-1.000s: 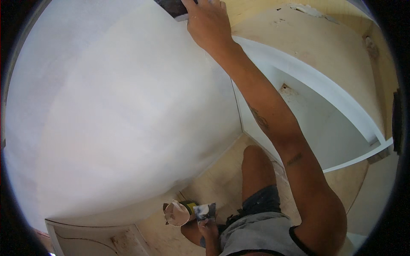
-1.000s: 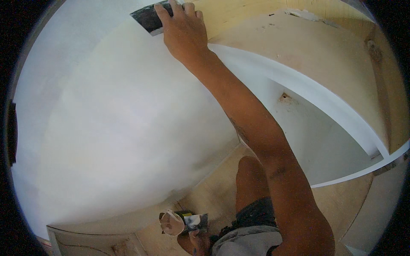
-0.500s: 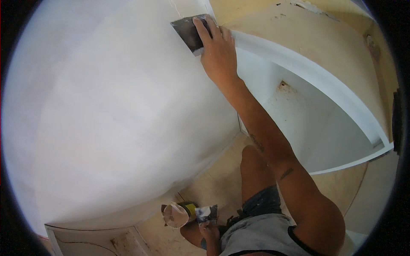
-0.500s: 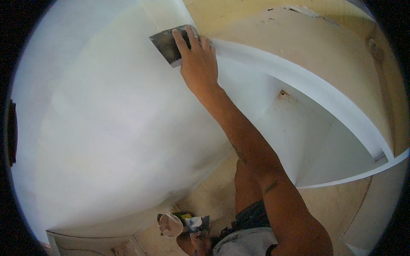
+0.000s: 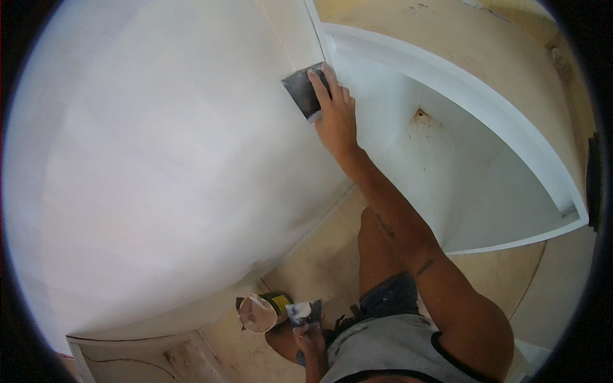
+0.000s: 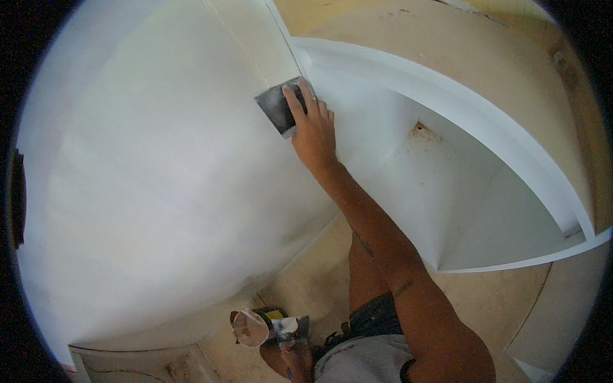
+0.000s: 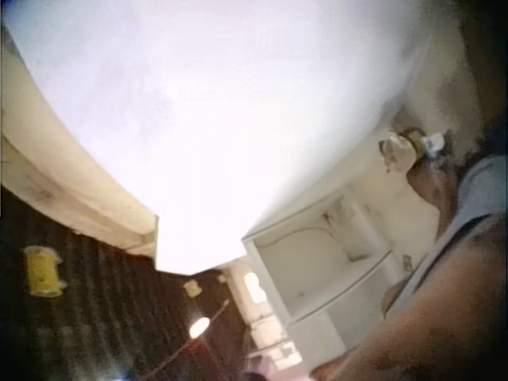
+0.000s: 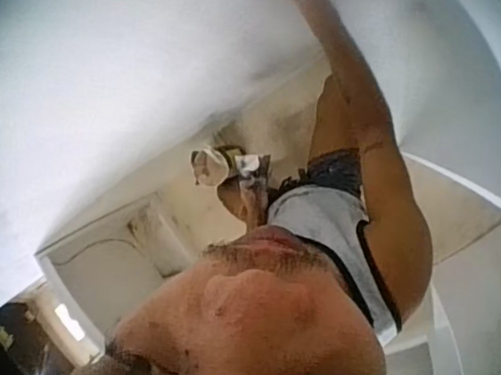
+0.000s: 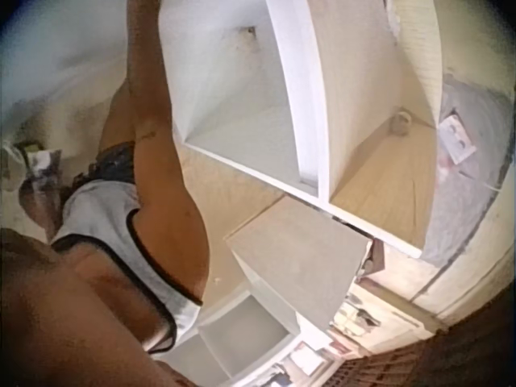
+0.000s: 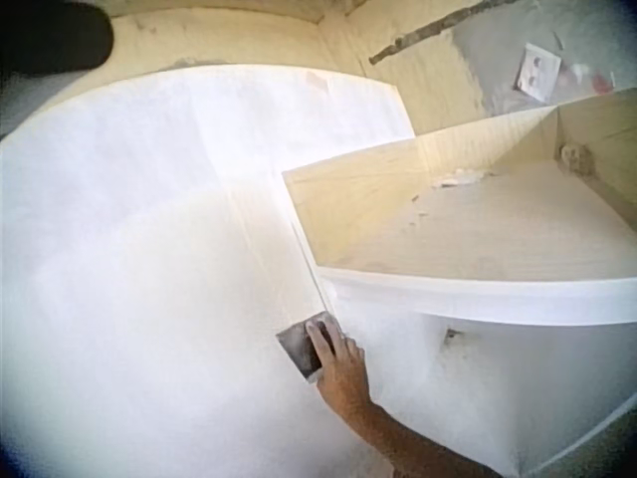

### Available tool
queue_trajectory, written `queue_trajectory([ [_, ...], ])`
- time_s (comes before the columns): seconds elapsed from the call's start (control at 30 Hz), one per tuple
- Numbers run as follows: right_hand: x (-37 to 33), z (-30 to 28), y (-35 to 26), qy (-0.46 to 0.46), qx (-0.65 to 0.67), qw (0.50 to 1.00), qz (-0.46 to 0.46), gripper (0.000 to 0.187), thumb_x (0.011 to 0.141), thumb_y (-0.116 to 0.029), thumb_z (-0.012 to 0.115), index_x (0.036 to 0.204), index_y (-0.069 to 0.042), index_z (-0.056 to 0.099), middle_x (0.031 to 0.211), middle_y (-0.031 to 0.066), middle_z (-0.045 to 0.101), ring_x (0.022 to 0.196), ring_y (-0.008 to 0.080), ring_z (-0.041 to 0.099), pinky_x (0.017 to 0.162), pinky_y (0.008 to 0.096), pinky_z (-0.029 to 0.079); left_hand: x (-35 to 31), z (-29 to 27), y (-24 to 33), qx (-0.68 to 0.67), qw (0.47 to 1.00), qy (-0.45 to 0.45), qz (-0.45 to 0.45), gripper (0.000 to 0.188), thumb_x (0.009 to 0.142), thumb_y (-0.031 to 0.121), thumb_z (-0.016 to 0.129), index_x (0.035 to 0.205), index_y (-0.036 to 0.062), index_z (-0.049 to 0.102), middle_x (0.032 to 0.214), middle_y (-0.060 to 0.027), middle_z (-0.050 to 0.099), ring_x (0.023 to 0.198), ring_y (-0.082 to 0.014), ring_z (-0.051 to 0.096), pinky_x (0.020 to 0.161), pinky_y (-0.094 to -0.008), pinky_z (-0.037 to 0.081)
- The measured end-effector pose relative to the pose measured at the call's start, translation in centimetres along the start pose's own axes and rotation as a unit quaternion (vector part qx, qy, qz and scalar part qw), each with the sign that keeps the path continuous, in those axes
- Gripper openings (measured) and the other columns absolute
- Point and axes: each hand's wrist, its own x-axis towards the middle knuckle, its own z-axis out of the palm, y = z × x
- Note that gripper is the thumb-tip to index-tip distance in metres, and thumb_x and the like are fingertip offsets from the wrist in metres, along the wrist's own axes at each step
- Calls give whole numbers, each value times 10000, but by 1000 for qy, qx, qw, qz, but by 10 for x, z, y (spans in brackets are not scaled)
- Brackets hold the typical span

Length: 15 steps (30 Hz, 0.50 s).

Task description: Applying and smoothing joint compound over seams in a wall structure using putty knives.

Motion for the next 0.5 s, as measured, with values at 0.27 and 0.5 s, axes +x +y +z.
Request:
queue_trajectory([
  [0.27,-57,-22,-9,-18,8,999,-33,797,779,72,631,1504,-167,403,1559,169,344,1158,380,527,970,490,429,15,-18,0,48,998,-49,-9,647,709,112,619,1332,-3,489,1298,-168,597,1198,-401,574,1056,-569,440],
  [0.5,88,-66,-83,157,-3,979,-133,673,819,8,617,1458,-132,458,1506,186,390,1095,366,511,918,507,430,1,8,11,-14,996,-79,-48,644,710,134,616,1324,-12,489,1275,-175,597,1180,-393,572,1068,-549,430],
])
